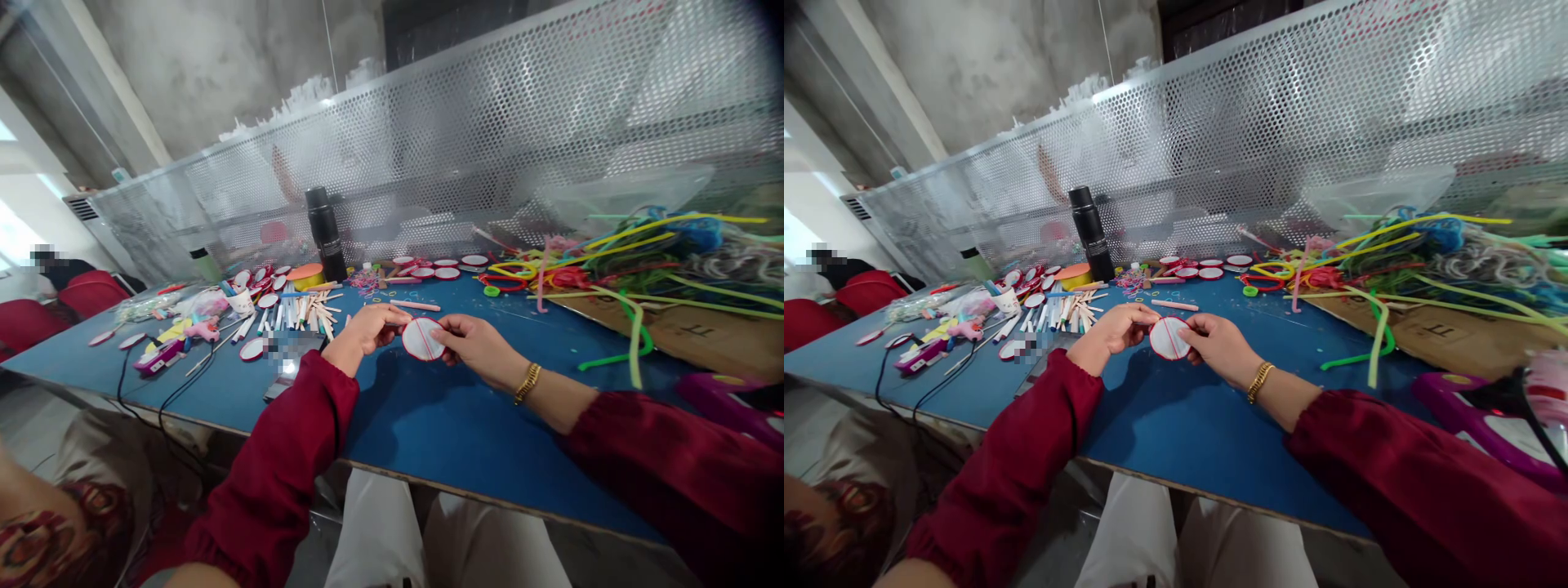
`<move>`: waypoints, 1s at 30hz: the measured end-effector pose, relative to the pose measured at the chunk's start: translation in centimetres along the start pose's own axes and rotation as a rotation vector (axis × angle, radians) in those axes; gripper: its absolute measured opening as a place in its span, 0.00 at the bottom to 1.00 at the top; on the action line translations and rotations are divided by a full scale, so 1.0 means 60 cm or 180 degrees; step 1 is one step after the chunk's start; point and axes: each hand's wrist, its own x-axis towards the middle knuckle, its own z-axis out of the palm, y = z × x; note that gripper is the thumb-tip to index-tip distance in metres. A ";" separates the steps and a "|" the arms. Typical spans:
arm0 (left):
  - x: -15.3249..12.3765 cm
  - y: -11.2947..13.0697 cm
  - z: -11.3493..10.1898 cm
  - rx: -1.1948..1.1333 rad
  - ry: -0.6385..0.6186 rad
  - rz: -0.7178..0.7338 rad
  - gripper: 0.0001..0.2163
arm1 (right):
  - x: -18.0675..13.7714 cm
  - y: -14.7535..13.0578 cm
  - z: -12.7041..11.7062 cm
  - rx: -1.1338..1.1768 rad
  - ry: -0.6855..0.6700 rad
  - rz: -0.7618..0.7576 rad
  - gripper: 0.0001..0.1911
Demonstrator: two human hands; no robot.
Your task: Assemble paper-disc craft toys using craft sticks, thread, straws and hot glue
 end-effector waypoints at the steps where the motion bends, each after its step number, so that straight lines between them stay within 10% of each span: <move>1: 0.002 -0.001 0.000 -0.0061 -0.0028 -0.0031 0.05 | 0.000 -0.001 0.000 0.0011 0.0008 -0.0007 0.15; 13: 0.017 -0.018 -0.008 -0.0203 -0.0491 0.0021 0.08 | -0.004 -0.015 -0.004 0.0116 -0.0149 0.0147 0.17; 30: 0.002 -0.027 0.022 -0.0187 -0.0164 0.0652 0.12 | -0.007 -0.019 -0.004 0.0359 -0.0094 0.0212 0.17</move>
